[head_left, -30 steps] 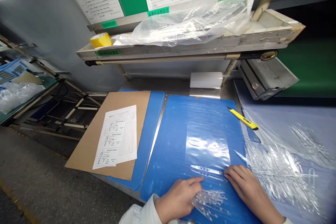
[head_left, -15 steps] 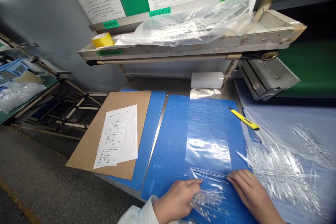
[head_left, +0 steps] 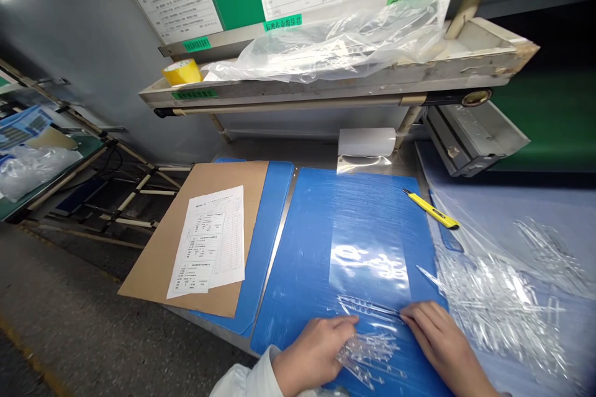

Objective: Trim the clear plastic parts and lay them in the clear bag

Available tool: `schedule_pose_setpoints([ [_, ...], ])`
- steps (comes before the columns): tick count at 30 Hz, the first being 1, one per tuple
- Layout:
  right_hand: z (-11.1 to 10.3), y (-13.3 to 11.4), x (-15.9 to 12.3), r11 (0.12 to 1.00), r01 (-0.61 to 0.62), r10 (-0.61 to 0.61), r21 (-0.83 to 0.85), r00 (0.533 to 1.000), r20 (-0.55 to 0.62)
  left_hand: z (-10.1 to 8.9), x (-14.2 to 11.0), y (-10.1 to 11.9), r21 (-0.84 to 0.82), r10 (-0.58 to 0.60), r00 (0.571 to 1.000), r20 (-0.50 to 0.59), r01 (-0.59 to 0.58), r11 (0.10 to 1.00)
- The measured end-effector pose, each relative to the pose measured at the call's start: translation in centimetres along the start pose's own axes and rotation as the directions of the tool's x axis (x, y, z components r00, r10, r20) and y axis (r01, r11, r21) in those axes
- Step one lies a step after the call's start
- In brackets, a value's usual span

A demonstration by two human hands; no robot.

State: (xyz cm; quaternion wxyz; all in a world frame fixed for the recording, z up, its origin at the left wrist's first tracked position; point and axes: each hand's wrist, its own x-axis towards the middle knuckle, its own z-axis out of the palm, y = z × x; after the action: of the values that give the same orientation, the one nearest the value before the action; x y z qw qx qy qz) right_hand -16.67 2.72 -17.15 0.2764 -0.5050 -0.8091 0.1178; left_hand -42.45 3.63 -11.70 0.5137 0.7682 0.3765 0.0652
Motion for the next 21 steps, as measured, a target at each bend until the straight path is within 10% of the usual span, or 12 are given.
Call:
schedule_pose_setpoints([
  [21, -0.49, -0.23, -0.27, 0.998, 0.034, -0.032, -0.056, 0.999, 0.034, -0.39, -0.13, 0.43, -0.100, -0.002, 0.992, -0.129, -0.011, 0.995],
])
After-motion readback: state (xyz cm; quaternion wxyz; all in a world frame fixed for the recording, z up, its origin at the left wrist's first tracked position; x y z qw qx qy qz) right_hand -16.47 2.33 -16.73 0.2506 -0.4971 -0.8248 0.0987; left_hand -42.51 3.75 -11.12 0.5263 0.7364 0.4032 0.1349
